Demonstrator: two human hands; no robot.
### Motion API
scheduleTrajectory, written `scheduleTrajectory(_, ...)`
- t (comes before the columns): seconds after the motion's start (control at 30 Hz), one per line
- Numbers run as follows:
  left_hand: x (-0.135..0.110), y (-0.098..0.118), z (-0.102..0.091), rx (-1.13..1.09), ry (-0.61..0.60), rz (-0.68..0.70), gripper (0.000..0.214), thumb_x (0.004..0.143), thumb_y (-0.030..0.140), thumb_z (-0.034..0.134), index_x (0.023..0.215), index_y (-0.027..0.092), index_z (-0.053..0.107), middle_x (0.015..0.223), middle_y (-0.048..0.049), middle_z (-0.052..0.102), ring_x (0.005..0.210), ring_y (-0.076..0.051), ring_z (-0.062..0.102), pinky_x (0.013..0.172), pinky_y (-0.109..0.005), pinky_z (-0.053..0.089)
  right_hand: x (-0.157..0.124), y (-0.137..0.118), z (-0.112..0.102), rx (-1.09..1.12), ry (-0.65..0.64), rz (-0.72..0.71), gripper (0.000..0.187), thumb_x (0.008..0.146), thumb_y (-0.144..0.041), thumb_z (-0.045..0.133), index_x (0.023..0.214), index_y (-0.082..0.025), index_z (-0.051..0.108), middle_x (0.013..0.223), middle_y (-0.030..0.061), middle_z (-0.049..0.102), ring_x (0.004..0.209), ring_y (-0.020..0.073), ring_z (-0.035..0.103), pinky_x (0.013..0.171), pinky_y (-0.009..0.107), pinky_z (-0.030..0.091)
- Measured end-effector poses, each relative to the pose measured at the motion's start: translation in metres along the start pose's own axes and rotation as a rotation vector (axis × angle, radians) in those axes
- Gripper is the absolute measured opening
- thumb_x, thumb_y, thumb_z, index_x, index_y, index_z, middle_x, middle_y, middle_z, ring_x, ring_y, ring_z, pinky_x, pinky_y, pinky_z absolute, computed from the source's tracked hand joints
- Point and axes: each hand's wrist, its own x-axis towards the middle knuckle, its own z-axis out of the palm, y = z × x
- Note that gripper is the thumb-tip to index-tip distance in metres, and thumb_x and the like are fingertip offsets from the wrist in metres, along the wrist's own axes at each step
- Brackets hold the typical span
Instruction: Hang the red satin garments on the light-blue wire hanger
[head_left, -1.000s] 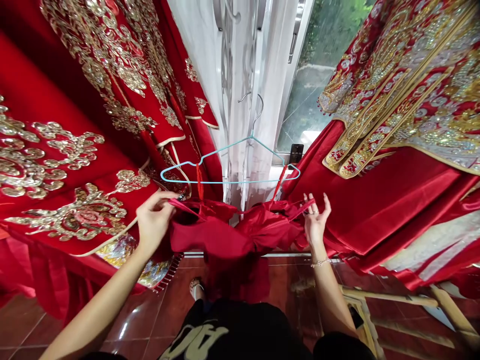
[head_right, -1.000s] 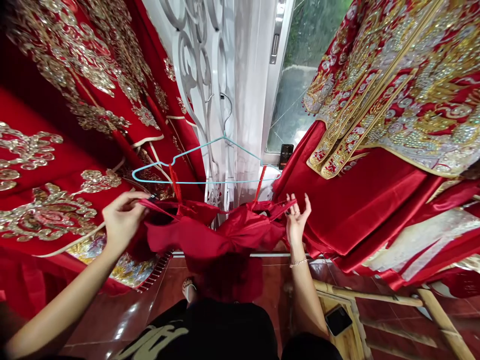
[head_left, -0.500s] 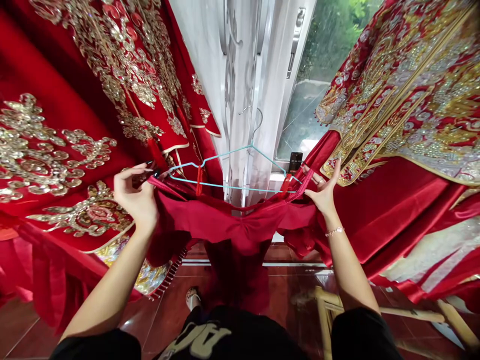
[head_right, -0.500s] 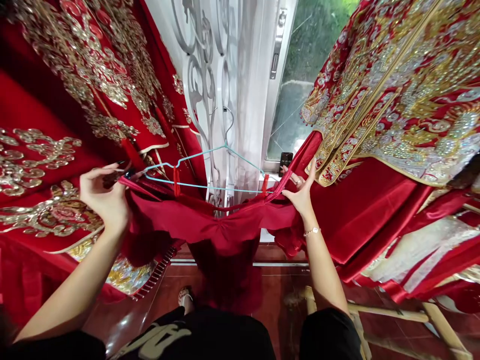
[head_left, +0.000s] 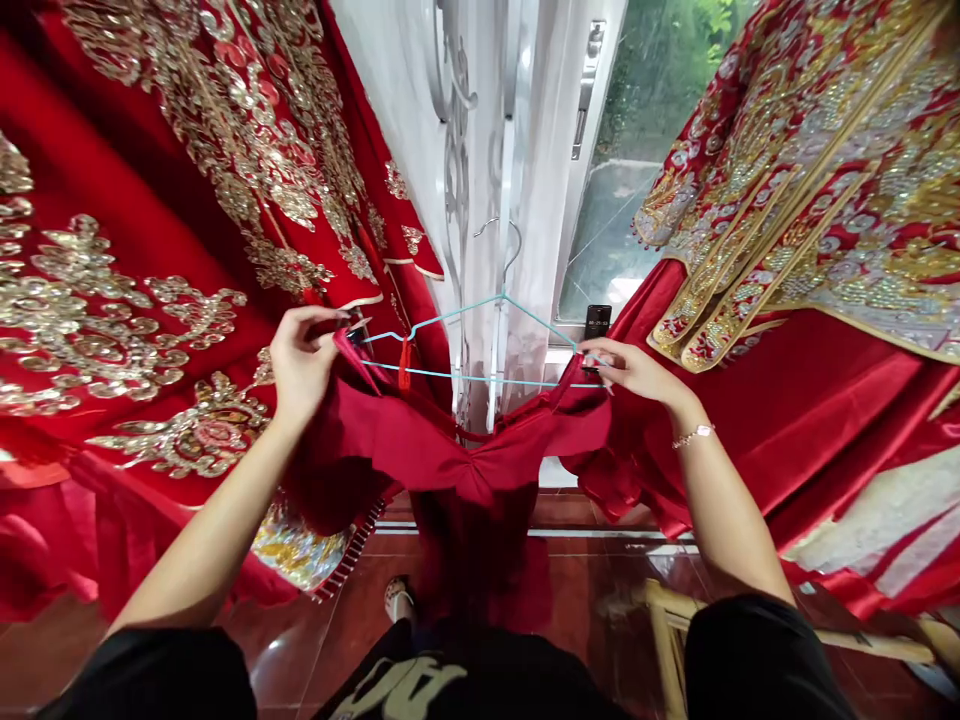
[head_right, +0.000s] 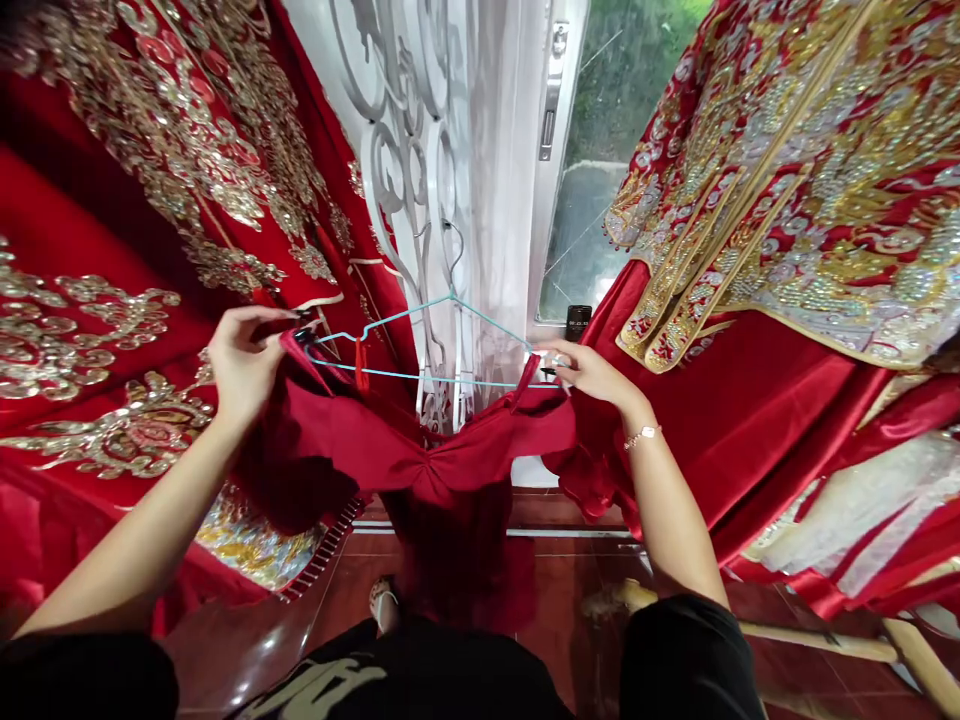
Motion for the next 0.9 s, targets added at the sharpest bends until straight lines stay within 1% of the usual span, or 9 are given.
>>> scheduleTrajectory(0.17, 0.037, 0.011, 0.027, -0.034, -0.307, -0.019, 0.03, 0.072, 0.019, 0.075, 0.094, 0.018, 0.056, 0.098, -0.0007, 0.069, 0.092, -0.013, 0.07, 0.092, -0.032, 0.059, -0.002, 0.014, -0.003, 0.01, 0.064, 0.025, 0.049, 0.084, -0.058, 0.062, 0.107, -0.016, 0.076, 0.067, 0.0019, 0.065, 0.044, 0.0083, 0.038, 0.043, 0.025, 0.034)
scheduleTrajectory(0.33, 0.052, 0.01, 0.043, 0.016, -0.866, 0.082, 0.033, 0.082, 0.023, 0.065, 0.113, 0.016, 0.058, 0.109, -0.0112, 0.072, 0.087, -0.016, 0.071, 0.077, -0.029, 0.059, 0.005, 0.017, -0.003, -0.042, 0.141, -0.001, 0.049, 0.084, -0.062, 0.063, 0.097, -0.017, 0.078, 0.067, 0.0027, 0.066, 0.048, 0.0101, 0.043, 0.047, 0.026, 0.039)
scheduleTrajectory(0.4, 0.053, 0.013, 0.038, 0.16, -0.999, 0.137, 0.042, 0.083, 0.021, 0.063, 0.125, 0.016, 0.057, 0.117, -0.0131, 0.07, 0.087, -0.016, 0.07, 0.077, -0.029, 0.057, 0.003, 0.021, -0.001, -0.033, 0.188, 0.021, 0.052, 0.084, -0.065, 0.061, 0.101, -0.018, 0.077, 0.069, 0.0028, 0.067, 0.05, 0.0116, 0.047, 0.052, 0.028, 0.044)
scheduleTrajectory(0.47, 0.049, 0.019, 0.026, 0.326, -1.029, 0.2, 0.056, 0.081, 0.019, 0.065, 0.136, 0.019, 0.053, 0.125, -0.0131, 0.067, 0.1, -0.02, 0.069, 0.087, -0.034, 0.056, -0.002, 0.027, 0.003, -0.017, 0.268, 0.015, 0.052, 0.084, -0.064, 0.063, 0.109, -0.02, 0.075, 0.081, 0.005, 0.071, 0.063, 0.0158, 0.059, 0.065, 0.033, 0.053)
scheduleTrajectory(0.53, 0.037, 0.028, 0.01, 0.476, -0.946, 0.296, 0.061, 0.082, 0.019, 0.067, 0.141, 0.022, 0.051, 0.136, -0.013, 0.061, 0.123, -0.026, 0.06, 0.103, -0.042, 0.05, -0.014, 0.035, 0.01, 0.011, 0.384, -0.014, 0.052, 0.081, -0.059, 0.069, 0.119, -0.024, 0.071, 0.108, 0.0079, 0.072, 0.09, 0.0211, 0.067, 0.085, 0.038, 0.056)
scheduleTrajectory(0.6, 0.018, 0.036, -0.008, 0.61, -0.787, 0.398, 0.052, 0.088, 0.023, 0.063, 0.139, 0.025, 0.055, 0.142, -0.0131, 0.056, 0.134, -0.03, 0.05, 0.111, -0.051, 0.043, -0.029, 0.044, 0.019, 0.065, 0.523, -0.035, 0.059, 0.077, -0.055, 0.075, 0.13, -0.03, 0.064, 0.131, 0.0079, 0.064, 0.108, 0.0232, 0.064, 0.095, 0.04, 0.054)
scheduleTrajectory(0.67, -0.001, 0.039, -0.023, 0.724, -0.713, 0.448, 0.039, 0.094, 0.029, 0.057, 0.133, 0.027, 0.062, 0.137, -0.0129, 0.059, 0.127, -0.032, 0.052, 0.109, -0.055, 0.043, -0.043, 0.053, 0.028, 0.11, 0.632, -0.039, 0.058, 0.078, -0.052, 0.076, 0.13, -0.033, 0.062, 0.136, 0.0073, 0.059, 0.107, 0.0221, 0.064, 0.093, 0.039, 0.055)
scheduleTrajectory(0.8, -0.013, 0.026, -0.042, 0.699, -1.005, 0.439, 0.028, 0.097, 0.04, 0.052, 0.113, 0.027, 0.071, 0.132, -0.0097, 0.062, 0.112, -0.026, 0.063, 0.097, -0.04, 0.054, -0.052, 0.056, 0.04, 0.03, 0.578, -0.049, 0.034, 0.086, -0.048, 0.066, 0.114, -0.029, 0.068, 0.128, 0.0086, 0.06, 0.087, 0.019, 0.064, 0.083, 0.038, 0.057)
scheduleTrajectory(0.9, 0.001, 0.019, -0.045, 0.622, -1.124, 0.34, 0.031, 0.099, 0.044, 0.048, 0.098, 0.026, 0.073, 0.129, -0.0076, 0.065, 0.101, -0.02, 0.069, 0.084, -0.029, 0.057, -0.031, 0.044, 0.04, -0.21, 0.591, -0.075, 0.042, 0.09, -0.044, 0.06, 0.129, -0.028, 0.063, 0.132, 0.0112, 0.058, 0.104, 0.0261, 0.063, 0.094, 0.047, 0.054)
